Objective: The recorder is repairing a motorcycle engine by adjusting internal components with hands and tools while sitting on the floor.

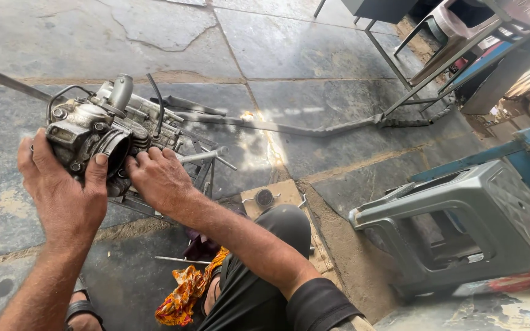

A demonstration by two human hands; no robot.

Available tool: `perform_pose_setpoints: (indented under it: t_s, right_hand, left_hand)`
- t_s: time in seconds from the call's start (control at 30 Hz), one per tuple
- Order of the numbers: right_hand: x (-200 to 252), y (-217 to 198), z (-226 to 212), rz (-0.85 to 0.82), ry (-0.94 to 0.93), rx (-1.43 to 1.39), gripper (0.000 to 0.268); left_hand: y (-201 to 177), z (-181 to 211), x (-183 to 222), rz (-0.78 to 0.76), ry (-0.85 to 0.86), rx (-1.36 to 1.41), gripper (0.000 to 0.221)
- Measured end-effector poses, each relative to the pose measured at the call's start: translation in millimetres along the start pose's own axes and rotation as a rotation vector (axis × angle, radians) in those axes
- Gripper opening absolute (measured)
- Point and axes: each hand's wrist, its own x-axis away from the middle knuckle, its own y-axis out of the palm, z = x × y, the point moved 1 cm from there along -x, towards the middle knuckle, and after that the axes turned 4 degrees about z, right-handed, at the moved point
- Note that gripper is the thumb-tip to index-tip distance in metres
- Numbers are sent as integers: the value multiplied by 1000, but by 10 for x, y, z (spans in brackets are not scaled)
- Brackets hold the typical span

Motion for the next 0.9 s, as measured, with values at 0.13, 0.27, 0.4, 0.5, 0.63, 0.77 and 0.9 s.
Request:
perform_pose_setpoints:
  t_s: [0.13, 0.27, 0.4, 0.5, 0.63, 0.77, 0.9]
  right_hand:
    - [46, -39, -178, -155, 65, -20, 24]
    - [71, -190, -263, -251, 210, -204, 42]
    - [25, -128, -73, -325, 187, -244, 40]
    - [36, -26, 42, -31, 77, -163, 34]
    - [73, 173, 30, 101, 26, -120, 32]
    - [101, 133, -194, -59, 90, -111, 40]
    - [107, 57, -311, -254, 230, -300, 53]
  left_hand:
    - [-22, 29, -13, -8, -27, 4, 84]
    - [-1, 8, -12, -4, -22, 8, 85]
    - [20, -18, -24, -6, -24, -5, 86]
    - [2, 9, -21, -3, -18, 15, 85]
    - [-37, 70, -34, -18, -71, 18, 88]
    - [-46, 66, -33, -28, -79, 3, 86]
    - [-45, 90, -38, -30, -77, 9, 88]
